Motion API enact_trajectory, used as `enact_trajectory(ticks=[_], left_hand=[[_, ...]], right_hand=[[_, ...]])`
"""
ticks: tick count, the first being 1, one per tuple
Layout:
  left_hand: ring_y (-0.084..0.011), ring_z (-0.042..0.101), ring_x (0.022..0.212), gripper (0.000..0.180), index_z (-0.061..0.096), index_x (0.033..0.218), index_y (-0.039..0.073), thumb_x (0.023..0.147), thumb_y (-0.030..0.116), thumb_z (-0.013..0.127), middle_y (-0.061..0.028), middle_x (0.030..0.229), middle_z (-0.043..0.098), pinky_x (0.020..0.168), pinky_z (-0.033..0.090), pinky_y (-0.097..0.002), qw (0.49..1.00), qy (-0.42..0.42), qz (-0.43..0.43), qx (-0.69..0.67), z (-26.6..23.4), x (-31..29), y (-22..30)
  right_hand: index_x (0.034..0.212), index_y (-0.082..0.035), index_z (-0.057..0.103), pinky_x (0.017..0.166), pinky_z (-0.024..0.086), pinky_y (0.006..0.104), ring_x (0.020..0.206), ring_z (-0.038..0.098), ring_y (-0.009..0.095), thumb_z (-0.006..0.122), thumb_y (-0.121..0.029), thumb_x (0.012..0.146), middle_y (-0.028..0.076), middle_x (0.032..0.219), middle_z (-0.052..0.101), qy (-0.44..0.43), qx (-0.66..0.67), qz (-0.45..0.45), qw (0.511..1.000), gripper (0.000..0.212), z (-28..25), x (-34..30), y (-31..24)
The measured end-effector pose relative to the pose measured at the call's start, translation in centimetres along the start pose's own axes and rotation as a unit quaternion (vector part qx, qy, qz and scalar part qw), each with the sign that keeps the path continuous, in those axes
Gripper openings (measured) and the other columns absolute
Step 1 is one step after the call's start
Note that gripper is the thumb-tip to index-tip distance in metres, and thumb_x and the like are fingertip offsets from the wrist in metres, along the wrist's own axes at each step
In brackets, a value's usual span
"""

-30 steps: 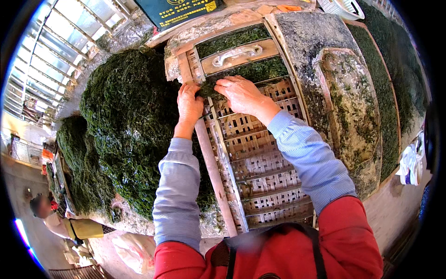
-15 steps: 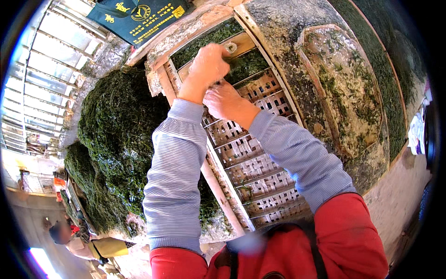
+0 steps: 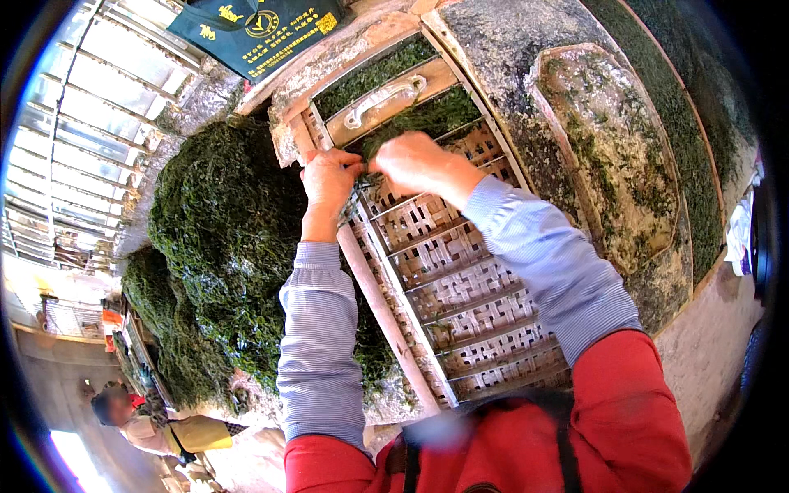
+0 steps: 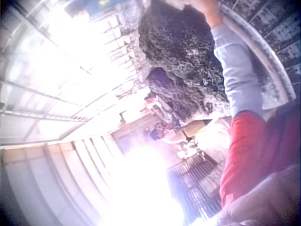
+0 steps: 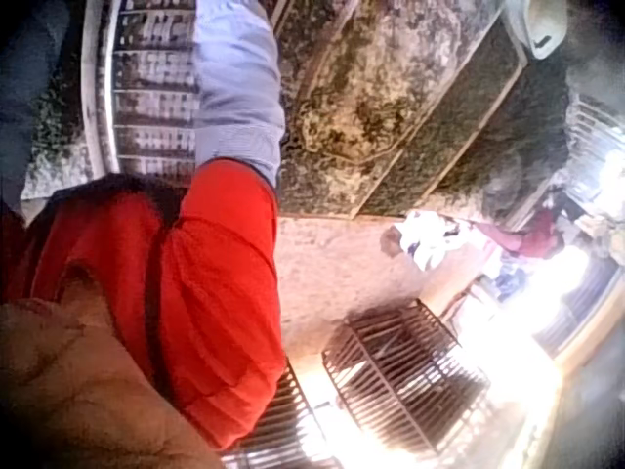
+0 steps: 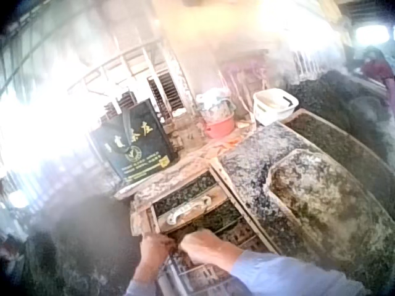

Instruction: The person sorts and spreads green tea leaves into a wooden tray by hand.

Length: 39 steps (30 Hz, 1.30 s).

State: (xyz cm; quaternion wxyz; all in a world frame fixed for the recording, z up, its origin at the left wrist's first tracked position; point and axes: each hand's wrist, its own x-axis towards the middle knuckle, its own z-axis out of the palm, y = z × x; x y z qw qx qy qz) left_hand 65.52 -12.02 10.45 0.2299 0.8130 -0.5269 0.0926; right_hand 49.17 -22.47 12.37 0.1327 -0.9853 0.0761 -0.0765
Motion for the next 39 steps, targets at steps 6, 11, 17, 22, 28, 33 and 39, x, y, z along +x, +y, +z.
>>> enact_trajectory(ticks=[6,11,17,22,28,33,39], left_hand=[[-0.0215,0.055,0.095,0.026,0.071,0.086,0.019,0.061,0.015,0.076,-0.0016,0.08,0.067,0.085,0.038,-0.041,0.993,-0.046,0.003,0.111,-0.5,-0.3,2.0],[-0.0274,0.057,0.1,0.028,0.069,0.096,0.012,0.068,0.005,0.071,-0.0077,0.097,0.066,0.085,0.045,-0.033,0.979,-0.134,-0.064,-0.141,-2.1,-0.2,0.6],[-0.0319,0.05,0.112,0.074,0.035,0.133,-0.002,0.063,0.0,0.06,-0.0214,0.12,0.052,0.097,0.04,-0.0375,0.986,-0.081,-0.03,-0.142,-2.3,-8.2,0.0],[-0.0209,0.058,0.083,0.054,0.048,0.122,-0.003,0.07,0.0,0.062,-0.0132,0.092,0.06,0.075,0.047,-0.0319,0.991,-0.126,-0.006,-0.05,-4.5,-12.4,1.9],[-0.0302,0.063,0.066,0.012,0.067,0.078,0.001,0.07,0.01,0.064,-0.0188,0.069,0.062,0.064,0.05,-0.0361,0.965,-0.218,-0.111,0.094,-13.5,-7.4,0.8],[-0.0121,0.043,0.045,0.026,0.056,0.057,0.0,0.076,0.016,0.063,-0.006,0.047,0.049,0.045,0.036,-0.0305,0.992,-0.122,-0.008,-0.007,-14.7,3.0,5.7],[-0.0186,0.061,0.068,0.016,0.069,0.087,0.005,0.078,0.017,0.064,-0.0106,0.072,0.064,0.067,0.048,-0.0295,0.977,-0.057,0.175,-0.111,-6.4,8.3,12.3]], right_hand=[[0.084,-0.007,0.064,0.065,0.05,0.0444,0.084,0.062,0.028,0.056,-0.021,0.08,0.011,0.084,0.064,0.162,-0.089,0.093,0.978,0.016,-1.5,-1.4,0.1],[0.11,-0.009,0.057,0.084,0.043,0.0522,0.113,0.048,0.03,0.052,-0.036,0.088,0.007,0.118,0.053,0.17,-0.136,0.101,0.971,0.035,2.7,-2.3,0.9],[0.112,-0.003,0.056,0.088,0.038,0.0553,0.116,0.044,0.035,0.048,-0.04,0.09,0.013,0.118,0.053,0.174,-0.133,0.086,0.972,0.043,3.1,-2.4,0.7],[0.119,-0.002,0.051,0.089,0.038,0.0565,0.119,0.043,0.035,0.047,-0.039,0.091,0.014,0.125,0.049,0.149,-0.156,0.097,0.972,0.046,3.0,-2.6,0.9],[0.122,-0.002,0.05,0.092,0.035,0.0568,0.123,0.04,0.035,0.043,-0.039,0.093,0.014,0.132,0.045,0.127,-0.149,0.1,0.975,0.047,2.9,-2.7,0.9],[0.123,-0.003,0.049,0.094,0.035,0.0558,0.124,0.039,0.034,0.043,-0.039,0.092,0.013,0.133,0.044,0.105,-0.14,0.104,0.979,0.047,2.8,-2.6,0.5],[0.093,-0.006,0.064,0.078,0.048,0.0427,0.095,0.059,0.023,0.048,-0.03,0.088,0.008,0.1,0.062,0.22,-0.033,0.004,0.975,0.028,2.4,-2.8,4.9]])
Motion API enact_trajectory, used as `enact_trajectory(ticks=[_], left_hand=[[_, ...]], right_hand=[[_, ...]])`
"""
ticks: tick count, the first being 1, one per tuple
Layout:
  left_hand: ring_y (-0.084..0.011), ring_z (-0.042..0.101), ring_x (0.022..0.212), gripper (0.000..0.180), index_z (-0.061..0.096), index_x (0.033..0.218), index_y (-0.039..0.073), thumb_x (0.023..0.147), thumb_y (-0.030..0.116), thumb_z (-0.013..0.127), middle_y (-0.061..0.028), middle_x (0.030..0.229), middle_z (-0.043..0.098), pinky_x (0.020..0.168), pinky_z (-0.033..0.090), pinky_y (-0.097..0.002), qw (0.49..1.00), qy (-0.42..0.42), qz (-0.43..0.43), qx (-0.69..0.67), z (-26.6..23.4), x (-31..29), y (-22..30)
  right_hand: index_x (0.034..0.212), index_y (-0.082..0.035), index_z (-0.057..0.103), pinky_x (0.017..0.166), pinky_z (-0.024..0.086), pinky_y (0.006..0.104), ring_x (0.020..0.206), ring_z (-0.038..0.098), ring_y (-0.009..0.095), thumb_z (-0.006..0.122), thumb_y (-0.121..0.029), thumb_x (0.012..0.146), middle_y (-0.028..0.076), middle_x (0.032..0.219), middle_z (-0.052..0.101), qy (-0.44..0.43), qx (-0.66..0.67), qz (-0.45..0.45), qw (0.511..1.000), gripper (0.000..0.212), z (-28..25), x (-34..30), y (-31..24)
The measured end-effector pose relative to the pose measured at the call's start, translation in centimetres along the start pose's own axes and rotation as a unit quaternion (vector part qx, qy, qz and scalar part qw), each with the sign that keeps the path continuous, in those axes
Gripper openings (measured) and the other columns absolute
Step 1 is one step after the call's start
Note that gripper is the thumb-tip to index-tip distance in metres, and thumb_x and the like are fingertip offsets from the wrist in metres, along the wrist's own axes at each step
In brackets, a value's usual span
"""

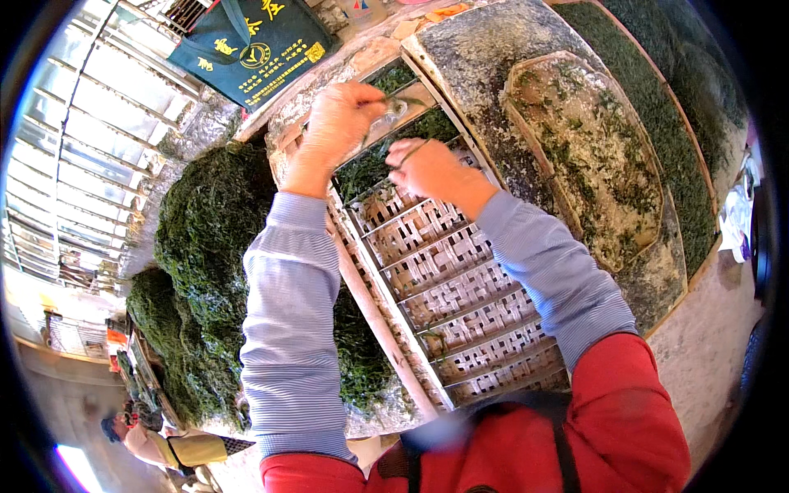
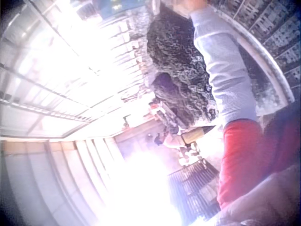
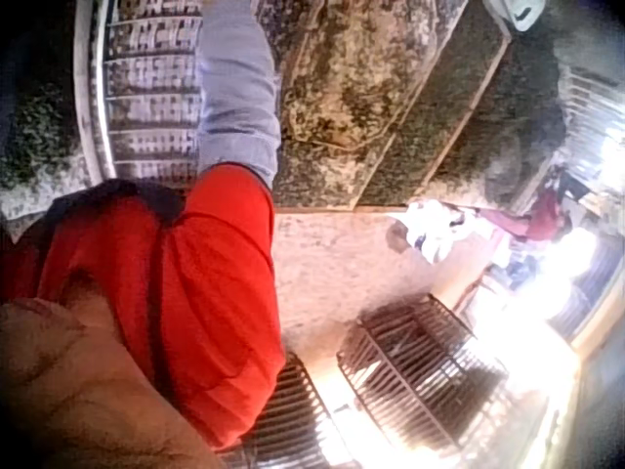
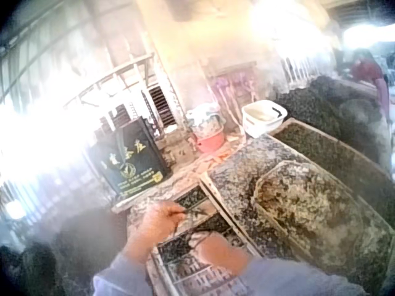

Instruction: The person sorts and spreads green tea leaves into a wooden tray by hand.

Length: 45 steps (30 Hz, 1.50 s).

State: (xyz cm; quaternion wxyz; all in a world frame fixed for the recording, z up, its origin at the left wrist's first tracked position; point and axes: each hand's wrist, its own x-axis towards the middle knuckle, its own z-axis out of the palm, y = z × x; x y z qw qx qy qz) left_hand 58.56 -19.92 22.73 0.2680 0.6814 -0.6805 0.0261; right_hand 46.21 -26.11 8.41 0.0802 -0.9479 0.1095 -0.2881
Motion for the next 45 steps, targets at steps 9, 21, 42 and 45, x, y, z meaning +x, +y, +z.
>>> enact_trajectory(ticks=[9,21,42,45], left_hand=[[-0.029,0.064,0.076,0.02,0.069,0.089,0.008,0.074,0.0,0.058,-0.0153,0.084,0.066,0.069,0.052,-0.0369,0.984,-0.129,-0.028,0.119,5.2,-8.4,-7.7],[-0.033,0.06,0.077,0.041,0.054,0.107,-0.001,0.066,-0.001,0.057,-0.0162,0.081,0.061,0.073,0.048,-0.0357,0.967,0.063,-0.223,-0.104,5.2,-19.4,-7.4],[-0.0248,0.053,0.11,0.043,0.067,0.099,0.012,0.067,-0.011,0.051,-0.0048,0.105,0.063,0.097,0.038,-0.0381,0.999,-0.021,-0.008,0.048,2.6,-9.2,-3.8],[-0.0248,0.043,0.121,0.039,0.069,0.095,0.015,0.065,-0.006,0.055,0.0024,0.107,0.062,0.104,0.027,-0.0479,0.974,-0.038,-0.043,0.217,4.4,-11.8,-4.2]], right_hand=[[0.065,-0.007,0.058,0.068,0.048,0.0436,0.074,0.058,0.029,0.055,-0.017,0.076,0.011,0.072,0.06,0.064,-0.103,0.098,0.988,0.016,-4.8,0.0,0.0],[0.074,-0.013,0.066,0.067,0.051,0.037,0.081,0.061,0.023,0.059,-0.018,0.078,0.006,0.083,0.061,0.009,0.066,-0.086,0.994,0.009,2.0,3.6,-4.3],[0.093,-0.003,0.067,0.072,0.053,0.0304,0.076,0.066,0.022,0.064,-0.004,0.073,0.013,0.093,0.067,0.011,0.18,0.224,0.958,0.02,-2.3,3.0,3.7],[0.102,-0.006,0.065,0.071,0.054,0.0297,0.075,0.065,0.021,0.06,-0.003,0.075,0.013,0.1,0.066,0.038,0.095,0.155,0.983,0.028,-3.4,1.9,0.8]])
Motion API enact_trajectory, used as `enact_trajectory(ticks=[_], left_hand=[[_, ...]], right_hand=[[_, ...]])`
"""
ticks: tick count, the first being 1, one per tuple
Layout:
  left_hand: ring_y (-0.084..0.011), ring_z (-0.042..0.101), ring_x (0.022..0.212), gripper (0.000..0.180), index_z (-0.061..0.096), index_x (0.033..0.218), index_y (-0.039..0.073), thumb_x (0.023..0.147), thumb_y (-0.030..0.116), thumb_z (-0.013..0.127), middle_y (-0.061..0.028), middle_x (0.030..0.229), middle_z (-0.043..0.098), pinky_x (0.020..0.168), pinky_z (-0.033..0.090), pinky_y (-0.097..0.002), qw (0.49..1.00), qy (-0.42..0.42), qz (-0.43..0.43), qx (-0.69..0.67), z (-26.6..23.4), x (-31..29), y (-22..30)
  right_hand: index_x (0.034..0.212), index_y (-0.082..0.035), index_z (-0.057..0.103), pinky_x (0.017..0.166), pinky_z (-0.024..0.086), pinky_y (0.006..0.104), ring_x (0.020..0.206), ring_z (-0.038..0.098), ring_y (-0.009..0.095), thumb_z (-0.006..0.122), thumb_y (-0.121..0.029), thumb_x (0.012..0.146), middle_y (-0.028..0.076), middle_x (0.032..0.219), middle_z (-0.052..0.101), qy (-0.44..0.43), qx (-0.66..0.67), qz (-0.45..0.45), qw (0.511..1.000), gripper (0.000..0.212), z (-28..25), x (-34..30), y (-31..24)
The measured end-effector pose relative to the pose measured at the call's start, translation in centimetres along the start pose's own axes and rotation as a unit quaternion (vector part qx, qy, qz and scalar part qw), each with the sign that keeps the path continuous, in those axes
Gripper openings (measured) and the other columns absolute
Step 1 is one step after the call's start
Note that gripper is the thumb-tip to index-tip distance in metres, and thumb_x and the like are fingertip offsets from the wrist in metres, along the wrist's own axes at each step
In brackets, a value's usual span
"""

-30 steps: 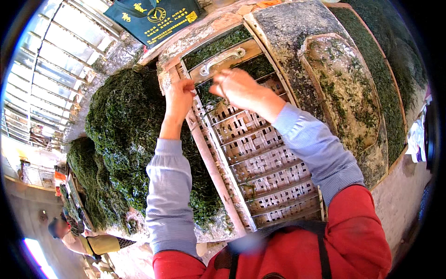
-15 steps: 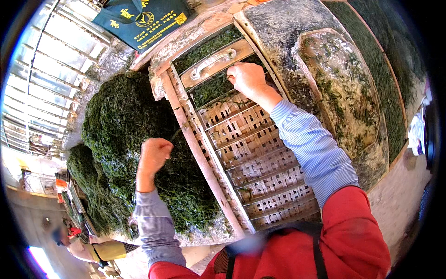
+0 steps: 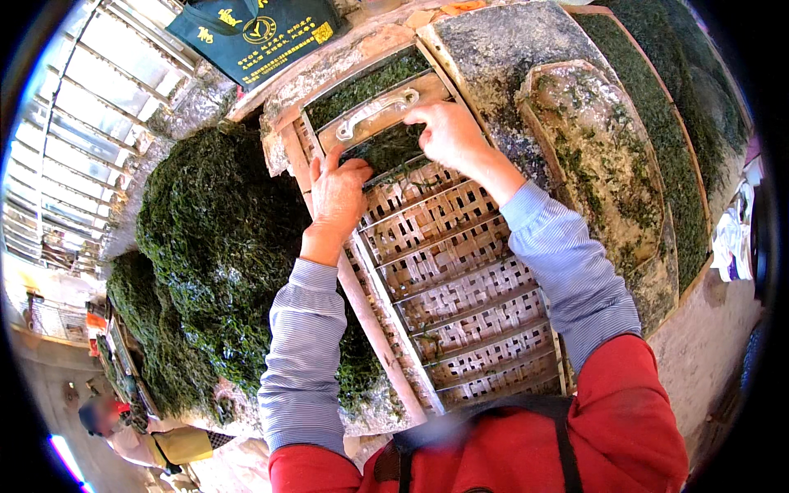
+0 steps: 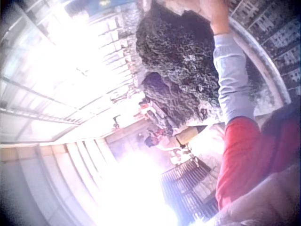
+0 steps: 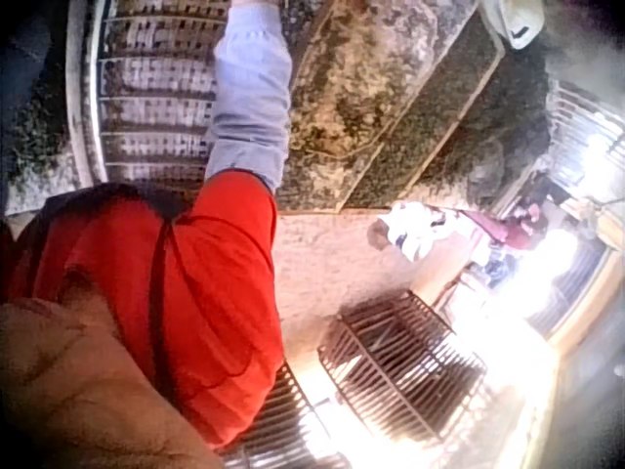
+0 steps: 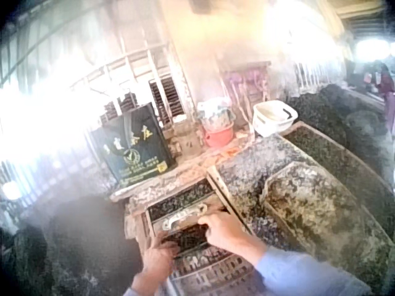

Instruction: The person sorts and spreads green tea leaves into a wooden tray by hand.

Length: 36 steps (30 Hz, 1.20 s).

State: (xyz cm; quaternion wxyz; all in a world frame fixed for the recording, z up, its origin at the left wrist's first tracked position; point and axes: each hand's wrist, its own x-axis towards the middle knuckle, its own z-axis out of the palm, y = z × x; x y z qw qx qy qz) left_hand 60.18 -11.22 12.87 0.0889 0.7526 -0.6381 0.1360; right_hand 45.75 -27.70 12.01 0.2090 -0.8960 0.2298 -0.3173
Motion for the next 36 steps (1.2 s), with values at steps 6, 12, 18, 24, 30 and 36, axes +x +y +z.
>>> enact_trajectory(ticks=[6,12,18,24,30,36], left_hand=[[-0.0226,0.036,0.128,0.033,0.07,0.094,0.02,0.067,0.003,0.058,0.0086,0.109,0.061,0.106,0.014,-0.0568,0.996,0.002,-0.02,0.089,1.2,-1.6,-0.8],[-0.0223,0.035,0.128,0.037,0.07,0.095,0.022,0.065,0.003,0.06,0.0106,0.11,0.061,0.106,0.014,-0.0564,0.996,0.033,-0.034,0.078,1.9,-2.5,-1.9],[-0.0205,0.04,0.124,0.037,0.07,0.093,0.018,0.065,-0.001,0.057,0.0077,0.104,0.063,0.106,0.019,-0.0504,0.996,-0.024,-0.062,0.059,0.8,-1.4,-2.0],[-0.0231,0.039,0.125,0.045,0.067,0.102,0.02,0.064,-0.001,0.057,0.0065,0.117,0.058,0.106,0.02,-0.0491,0.995,0.084,0.04,0.03,1.0,-0.4,0.7],[-0.0212,0.038,0.128,0.046,0.069,0.1,0.019,0.064,-0.005,0.054,0.0035,0.112,0.062,0.109,0.019,-0.0449,0.993,0.069,-0.085,-0.049,3.5,-2.2,-1.0],[-0.0226,0.034,0.13,0.04,0.068,0.102,0.014,0.068,-0.002,0.057,0.0002,0.117,0.06,0.11,0.018,-0.0454,0.985,0.064,-0.124,-0.1,3.7,-2.6,-1.0]], right_hand=[[0.088,-0.015,0.068,0.066,0.051,0.0324,0.065,0.062,0.018,0.066,-0.015,0.078,0.006,0.085,0.064,-0.072,-0.059,-0.138,0.986,0.01,3.4,0.0,-2.6],[0.064,-0.007,0.061,0.054,0.049,0.0361,0.057,0.06,0.023,0.058,-0.009,0.077,0.009,0.062,0.06,0.042,0.085,-0.033,0.995,0.013,2.2,2.2,0.1],[0.074,-0.009,0.066,0.064,0.05,0.0413,0.073,0.063,0.029,0.057,-0.01,0.078,0.012,0.077,0.065,0.033,-0.082,-0.022,0.996,0.009,2.8,0.5,2.3],[0.092,-0.009,0.069,0.079,0.049,0.0389,0.087,0.062,0.028,0.057,-0.009,0.076,0.014,0.09,0.065,-0.059,-0.122,-0.012,0.991,0.019,1.8,0.3,1.2],[0.096,-0.01,0.068,0.08,0.051,0.0347,0.089,0.062,0.025,0.055,-0.004,0.075,0.011,0.094,0.064,-0.09,-0.096,0.007,0.991,0.025,0.5,0.5,0.8],[0.088,-0.013,0.066,0.074,0.051,0.0338,0.086,0.059,0.02,0.06,-0.007,0.073,0.003,0.088,0.059,0.033,-0.156,-0.305,0.939,0.018,1.7,-1.7,-5.0]])
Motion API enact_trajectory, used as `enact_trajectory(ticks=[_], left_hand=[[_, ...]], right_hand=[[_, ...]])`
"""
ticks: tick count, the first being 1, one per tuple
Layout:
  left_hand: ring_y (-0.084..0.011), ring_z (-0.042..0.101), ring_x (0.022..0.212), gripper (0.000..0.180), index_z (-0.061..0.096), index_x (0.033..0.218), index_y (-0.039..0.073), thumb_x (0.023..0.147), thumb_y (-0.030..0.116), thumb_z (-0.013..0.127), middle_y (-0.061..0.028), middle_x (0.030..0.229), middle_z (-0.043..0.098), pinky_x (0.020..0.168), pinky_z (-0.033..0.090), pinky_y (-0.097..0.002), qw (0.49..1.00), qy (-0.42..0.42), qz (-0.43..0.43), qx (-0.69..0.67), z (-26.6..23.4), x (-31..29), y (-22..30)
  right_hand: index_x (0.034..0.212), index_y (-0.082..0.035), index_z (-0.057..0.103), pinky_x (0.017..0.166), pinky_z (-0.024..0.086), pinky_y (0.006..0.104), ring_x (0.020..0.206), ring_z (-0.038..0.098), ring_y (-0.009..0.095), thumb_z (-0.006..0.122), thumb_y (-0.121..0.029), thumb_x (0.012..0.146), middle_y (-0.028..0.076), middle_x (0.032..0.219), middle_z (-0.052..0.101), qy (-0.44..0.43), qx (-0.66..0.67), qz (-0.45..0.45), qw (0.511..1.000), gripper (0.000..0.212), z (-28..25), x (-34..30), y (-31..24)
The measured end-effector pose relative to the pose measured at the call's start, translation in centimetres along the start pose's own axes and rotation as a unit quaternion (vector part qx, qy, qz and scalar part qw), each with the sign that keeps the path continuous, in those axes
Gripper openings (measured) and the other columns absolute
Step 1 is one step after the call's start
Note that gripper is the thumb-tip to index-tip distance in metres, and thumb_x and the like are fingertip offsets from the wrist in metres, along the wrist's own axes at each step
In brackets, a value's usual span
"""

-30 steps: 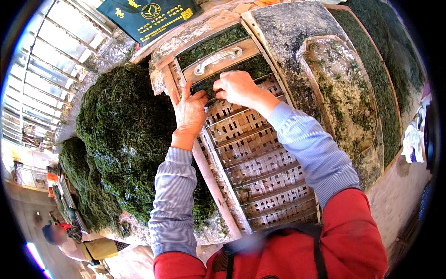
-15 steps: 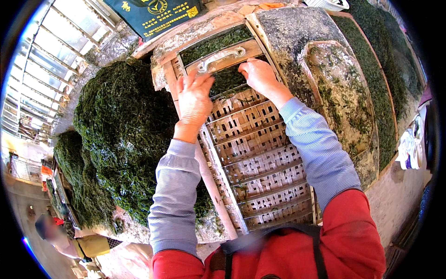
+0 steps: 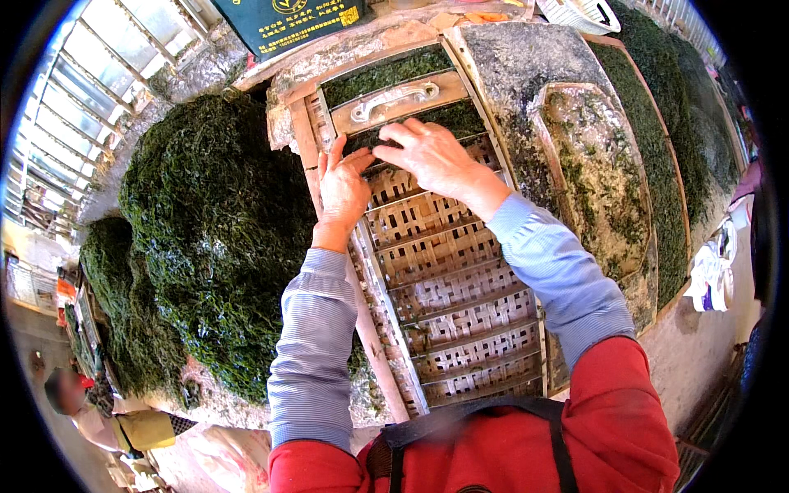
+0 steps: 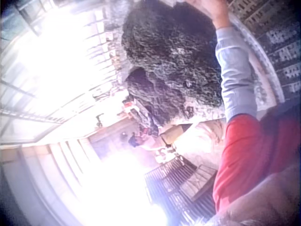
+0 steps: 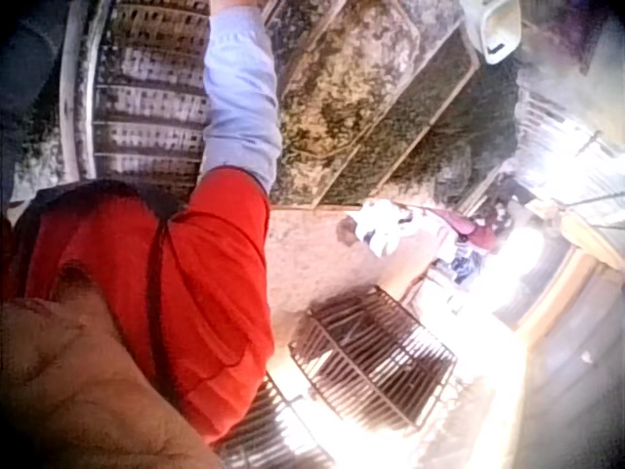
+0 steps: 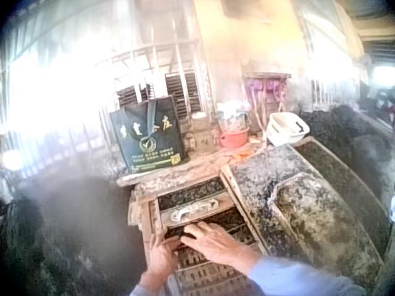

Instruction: The person sorts and spreads green tea leaves into a wooden tray by hand.

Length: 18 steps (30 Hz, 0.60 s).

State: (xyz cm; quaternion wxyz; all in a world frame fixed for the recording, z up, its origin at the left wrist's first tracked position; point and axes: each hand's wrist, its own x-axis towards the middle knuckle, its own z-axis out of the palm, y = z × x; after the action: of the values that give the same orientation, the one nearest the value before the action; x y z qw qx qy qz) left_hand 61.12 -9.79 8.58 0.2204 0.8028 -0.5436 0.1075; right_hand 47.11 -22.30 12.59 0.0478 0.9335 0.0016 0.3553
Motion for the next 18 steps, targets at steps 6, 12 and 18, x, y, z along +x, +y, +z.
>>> enact_trajectory(ticks=[6,12,18], left_hand=[[-0.0234,0.034,0.13,0.036,0.068,0.099,0.011,0.068,-0.001,0.054,-0.002,0.116,0.061,0.11,0.02,-0.0434,1.0,0.025,-0.001,0.006,0.4,0.0,0.7],[-0.0252,0.038,0.127,0.034,0.066,0.101,0.007,0.073,0.001,0.048,-0.0089,0.116,0.058,0.109,0.023,-0.0416,0.993,0.065,0.056,0.075,1.2,-0.4,0.9],[-0.0251,0.04,0.126,0.045,0.049,0.124,0.008,0.079,0.002,0.048,-0.0064,0.13,0.047,0.106,0.029,-0.0401,0.987,0.051,0.118,0.095,0.4,0.4,2.3]], right_hand=[[0.07,-0.011,0.065,0.059,0.049,0.0343,0.064,0.062,0.023,0.067,-0.011,0.069,0.006,0.069,0.063,-0.035,0.284,0.154,0.946,0.001,2.8,0.0,3.4],[0.088,-0.002,0.067,0.055,0.05,0.0224,0.058,0.06,0.009,0.063,-0.001,0.08,0.005,0.071,0.066,-0.012,0.372,0.447,0.813,0.009,0.4,0.1,7.9],[0.107,-0.008,0.063,0.092,0.046,0.0331,0.105,0.055,0.023,0.05,0.007,0.074,0.009,0.113,0.06,-0.086,0.07,0.079,0.991,0.039,-1.0,-1.7,5.3]])
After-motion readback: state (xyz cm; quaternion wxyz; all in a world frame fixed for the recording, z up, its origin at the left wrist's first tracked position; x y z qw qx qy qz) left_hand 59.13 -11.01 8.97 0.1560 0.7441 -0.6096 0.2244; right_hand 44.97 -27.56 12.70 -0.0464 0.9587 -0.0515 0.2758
